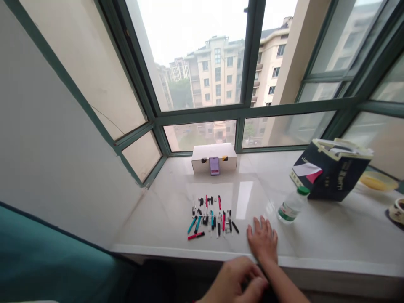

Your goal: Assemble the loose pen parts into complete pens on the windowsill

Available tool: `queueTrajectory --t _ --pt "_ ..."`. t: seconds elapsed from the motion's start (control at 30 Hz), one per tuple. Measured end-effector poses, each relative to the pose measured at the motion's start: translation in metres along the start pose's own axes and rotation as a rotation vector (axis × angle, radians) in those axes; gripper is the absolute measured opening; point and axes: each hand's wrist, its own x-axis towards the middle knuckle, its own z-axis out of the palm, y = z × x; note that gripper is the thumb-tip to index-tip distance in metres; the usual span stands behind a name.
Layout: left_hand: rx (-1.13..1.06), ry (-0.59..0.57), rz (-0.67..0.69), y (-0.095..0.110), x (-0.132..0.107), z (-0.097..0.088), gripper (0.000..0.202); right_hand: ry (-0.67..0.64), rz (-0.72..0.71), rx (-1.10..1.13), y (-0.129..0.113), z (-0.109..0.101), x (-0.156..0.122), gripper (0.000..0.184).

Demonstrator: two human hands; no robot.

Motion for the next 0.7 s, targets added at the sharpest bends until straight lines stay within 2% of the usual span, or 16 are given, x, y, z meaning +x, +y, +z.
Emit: queueTrajectory --t 0.07,0.13,0.23,0.3,0.47,0.7 --pt "0.263 0.143 -0.012 -0.022 0.002 -0.037 0.026 -0.011 -0.002 -0.006 0.001 0.003 0.0 0.051" --pt "0.432 0.253 -0.084 -0.051 -0.003 -0.067 0.022 -0.029 -0.008 -0.003 0.002 0.005 0.0 0.053" --pt "0.583 0.375 -0.146 -0.093 -0.012 -0.098 0.021 -0.056 0.004 0.005 0.002 0.004 0.001 0.054" --pt "0.643 0.415 -0.189 -0.111 -0.014 -0.112 0.021 -0.067 0.009 0.01 0.001 0.0 0.001 0.053" --pt "0.771 0.343 -0.256 -0.133 -0.012 -0.129 0.026 -0.114 0.026 0.057 -0.001 -0.013 0.002 0.053" --pt "0.841 0.252 -0.245 -0.16 -0.009 -0.131 0.026 -0.169 0.055 0.116 -0.004 -0.017 0.003 0.053"
